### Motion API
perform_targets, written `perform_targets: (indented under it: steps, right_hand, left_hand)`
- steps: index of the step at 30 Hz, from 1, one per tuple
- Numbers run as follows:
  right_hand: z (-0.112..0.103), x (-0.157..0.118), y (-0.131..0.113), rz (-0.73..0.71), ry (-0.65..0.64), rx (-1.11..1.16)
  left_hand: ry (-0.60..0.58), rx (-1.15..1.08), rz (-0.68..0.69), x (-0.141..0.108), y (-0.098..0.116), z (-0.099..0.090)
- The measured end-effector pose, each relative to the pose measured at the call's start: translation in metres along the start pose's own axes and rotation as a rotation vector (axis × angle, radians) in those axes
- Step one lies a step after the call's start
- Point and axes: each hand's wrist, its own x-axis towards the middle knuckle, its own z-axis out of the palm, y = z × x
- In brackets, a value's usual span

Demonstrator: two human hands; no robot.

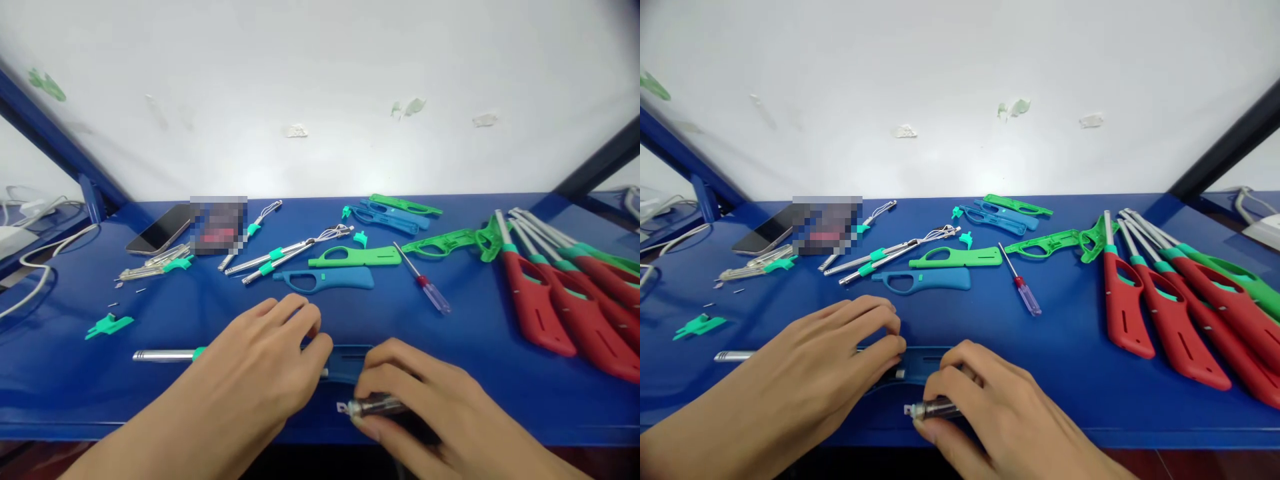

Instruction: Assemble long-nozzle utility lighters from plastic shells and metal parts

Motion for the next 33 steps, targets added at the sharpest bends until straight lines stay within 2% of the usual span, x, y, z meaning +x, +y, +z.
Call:
perform_targets:
  steps: [5,11,17,21,28,33]
  right_hand:
    - [0.004,-0.001,-0.001,0.054,-0.019,0.026]
    - [0.002,0.001,-0.003,0.105,-0.035,0.102]
    - [0.001,0.003,-0.004,0.095,-0.018,0.1]
    - [0.002,0.001,-0.004,0.083,-0.023,0.035]
    - [0.001,0.003,-0.006,0.069,-0.02,0.029]
    - [0.003,0.002,-0.005,0.132,-0.034,0.091]
  left_hand:
    - [0.05,0.129,0.072,0.01,0.007,-0.005]
    - [-0.008,0.176,0.06,0.02,0.013,-0.013]
    - [0.061,0.229,0.052,0.022,0.023,-0.011]
    - [0.056,0.255,0.037,0.021,0.028,-0.01]
    - [0.045,0.318,0.064,0.016,0.027,-0.006]
    - [0.078,0.318,0.061,0.014,0.023,-0.006]
